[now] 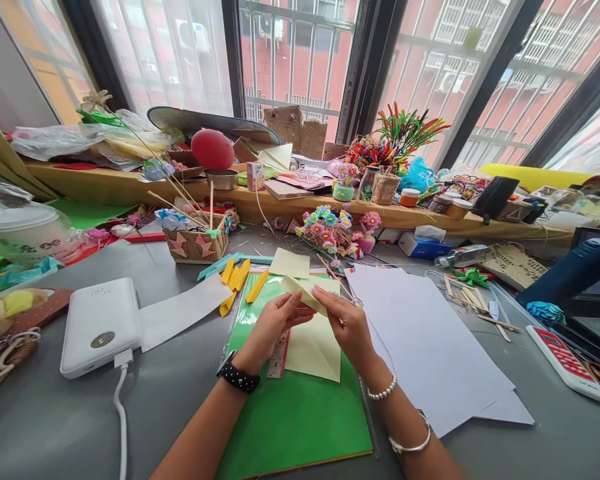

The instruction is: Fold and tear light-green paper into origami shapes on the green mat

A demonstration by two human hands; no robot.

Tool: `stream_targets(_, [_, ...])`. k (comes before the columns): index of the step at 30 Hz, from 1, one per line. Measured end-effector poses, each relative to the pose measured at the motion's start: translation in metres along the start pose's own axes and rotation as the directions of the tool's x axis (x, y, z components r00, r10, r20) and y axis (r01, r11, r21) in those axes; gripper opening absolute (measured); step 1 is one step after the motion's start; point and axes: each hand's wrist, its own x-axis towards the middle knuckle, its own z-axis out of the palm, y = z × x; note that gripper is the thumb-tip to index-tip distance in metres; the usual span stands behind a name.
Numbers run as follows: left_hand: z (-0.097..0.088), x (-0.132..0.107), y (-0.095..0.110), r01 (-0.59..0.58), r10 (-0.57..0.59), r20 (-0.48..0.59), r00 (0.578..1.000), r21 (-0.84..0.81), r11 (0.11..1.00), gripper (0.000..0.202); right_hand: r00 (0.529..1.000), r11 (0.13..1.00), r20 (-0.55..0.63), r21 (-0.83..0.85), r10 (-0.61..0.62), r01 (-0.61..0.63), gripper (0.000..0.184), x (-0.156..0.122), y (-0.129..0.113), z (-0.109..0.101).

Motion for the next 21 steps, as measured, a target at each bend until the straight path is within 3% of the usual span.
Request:
stream_targets(7, [0.0009, 0.0017, -0.0010, -0.076, 0.080, -0.113, 0.990, 0.041, 0.996, 0.029, 0.993, 0.995, 0.116, -0.087, -0.032, 0.042, 0.049, -0.0013, 0.0005, 0.0030])
stream_targets(10, [0.0002, 0.0024, -0.0008, -0.100, 0.104, -0.108, 0.989, 0.041, 0.994, 0.026, 0.991, 0.998, 0.125, -0.035, -0.043, 0.048, 0.043, -0.0005, -0.0031, 0.0021])
stream_targets(13, [0.0006, 0.0021, 0.0005, -0.095, 0.103, -0.109, 0.989, 0.072, 0.993, 0.024, 0.996, 0.995, 0.088, 0.092, 0.031, -0.039, 0.035, 0.0020, -0.0065, -0.0010])
stream_targets(15, [0.0021, 0.0011, 0.0008, -0.086, 0.092, -0.049, 0.994, 0.120, 0.989, 0.025, 0.987, 0.962, 0.045, 0.221, 0.152, -0.158, 0.030, 0.0040, -0.0068, -0.0031])
stream_targets(18, [0.0048, -0.0009, -0.0007, -0.089, 0.058, 0.124, 0.991, 0.260, 0.962, 0.024, 0.939, 0.870, 0.046, 0.363, 0.341, -0.333, 0.026, 0.0065, -0.0042, -0.0045])
stream_targets(21, [0.0059, -0.0019, -0.0041, -0.095, 0.011, 0.222, 0.975, 0.374, 0.923, 0.024, 0.903, 0.813, 0.081, 0.407, 0.422, -0.416, 0.023, 0.0076, -0.0010, -0.0036])
